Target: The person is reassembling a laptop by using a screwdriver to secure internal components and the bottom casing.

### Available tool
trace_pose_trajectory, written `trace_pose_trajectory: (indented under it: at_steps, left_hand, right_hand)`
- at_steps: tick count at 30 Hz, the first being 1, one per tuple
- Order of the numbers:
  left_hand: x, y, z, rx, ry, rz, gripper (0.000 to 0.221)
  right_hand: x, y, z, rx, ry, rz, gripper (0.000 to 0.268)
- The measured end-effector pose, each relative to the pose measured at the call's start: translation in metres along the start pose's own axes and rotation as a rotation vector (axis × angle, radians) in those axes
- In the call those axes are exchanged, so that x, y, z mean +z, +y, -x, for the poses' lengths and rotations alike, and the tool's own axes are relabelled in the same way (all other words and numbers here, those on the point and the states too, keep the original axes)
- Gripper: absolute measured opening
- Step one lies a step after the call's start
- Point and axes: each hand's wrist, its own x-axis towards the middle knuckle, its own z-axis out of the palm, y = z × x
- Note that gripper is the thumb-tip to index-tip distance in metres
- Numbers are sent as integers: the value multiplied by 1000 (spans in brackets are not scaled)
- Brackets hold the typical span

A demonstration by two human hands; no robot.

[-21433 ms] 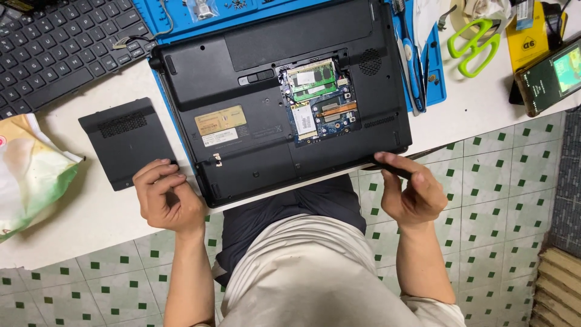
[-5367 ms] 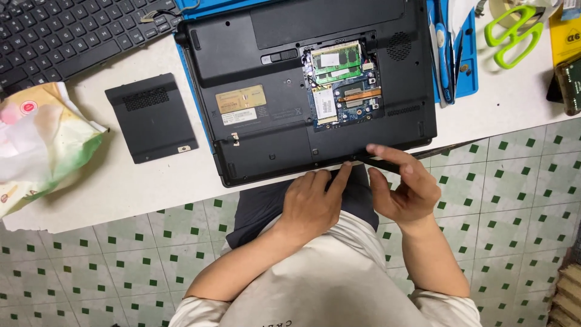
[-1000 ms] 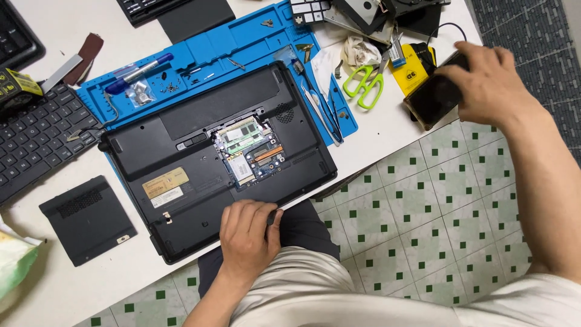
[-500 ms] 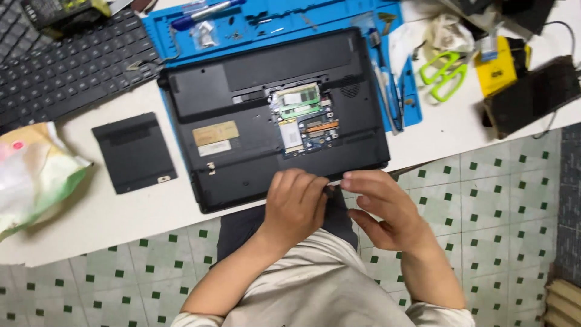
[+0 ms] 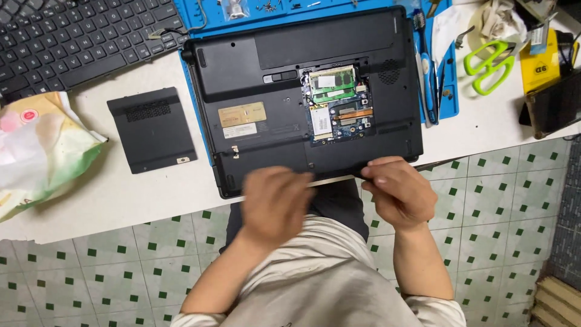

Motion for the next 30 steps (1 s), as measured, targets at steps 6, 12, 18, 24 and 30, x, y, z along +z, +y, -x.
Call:
trace_pose_trajectory:
  at_steps: [6, 12, 18, 24, 30]
  left_hand:
    - [-58, -70, 27, -8, 279, -238, 6]
    - [-64, -93, 34, 8, 340, -173, 11]
    - [-48, -94, 33, 19, 369, -137, 8]
    - [-47, -96, 30, 37, 375, -149, 9]
    - [-44, -97, 29, 27, 376, -140, 11]
  right_hand:
    - [7, 0, 5, 83, -104, -98, 47]
    - [-4, 12, 30, 54, -5, -22, 64]
    - [8, -1, 24, 134, -64, -72, 69]
    - [-7, 12, 42, 89, -22, 67, 77]
    - [12, -1, 25, 119, -5, -44, 74]
